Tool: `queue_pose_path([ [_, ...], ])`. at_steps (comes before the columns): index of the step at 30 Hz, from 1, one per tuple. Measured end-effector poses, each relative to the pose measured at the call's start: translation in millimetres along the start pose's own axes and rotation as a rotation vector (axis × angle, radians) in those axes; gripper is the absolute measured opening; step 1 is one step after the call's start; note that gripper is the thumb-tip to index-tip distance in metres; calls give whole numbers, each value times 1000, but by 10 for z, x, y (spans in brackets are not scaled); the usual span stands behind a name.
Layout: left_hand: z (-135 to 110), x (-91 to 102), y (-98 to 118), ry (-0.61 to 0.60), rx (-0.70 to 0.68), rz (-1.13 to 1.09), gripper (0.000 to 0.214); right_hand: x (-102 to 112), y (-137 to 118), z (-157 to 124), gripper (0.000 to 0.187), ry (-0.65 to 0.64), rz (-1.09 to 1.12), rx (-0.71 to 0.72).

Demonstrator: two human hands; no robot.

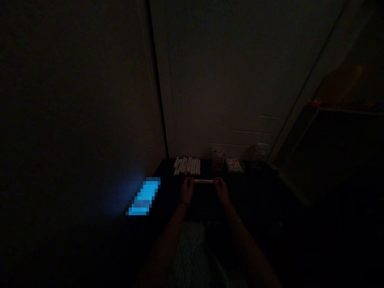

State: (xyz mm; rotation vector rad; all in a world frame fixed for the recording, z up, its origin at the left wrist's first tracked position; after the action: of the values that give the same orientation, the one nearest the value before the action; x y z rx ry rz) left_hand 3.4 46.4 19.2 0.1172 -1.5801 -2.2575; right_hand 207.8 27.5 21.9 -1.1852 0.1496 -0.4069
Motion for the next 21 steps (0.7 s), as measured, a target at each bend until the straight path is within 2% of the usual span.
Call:
queue_pose_path([
  [21, -7, -11, 33, -17, -10, 0, 35, -3, -11, -6, 36, 7, -17, -40],
])
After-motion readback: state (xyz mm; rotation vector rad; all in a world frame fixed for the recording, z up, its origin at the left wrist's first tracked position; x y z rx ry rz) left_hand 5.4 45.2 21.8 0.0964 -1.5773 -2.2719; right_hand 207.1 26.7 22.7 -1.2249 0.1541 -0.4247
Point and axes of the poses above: each hand's wrist, its own z-axis towards the middle knuckle, its own x-axis out of the back of the hand, y = z × x, the point moved 7 cm from there along z, towards the middle knuckle, and after that the axes turned 5 degrees about y, right-handed, at the moved point
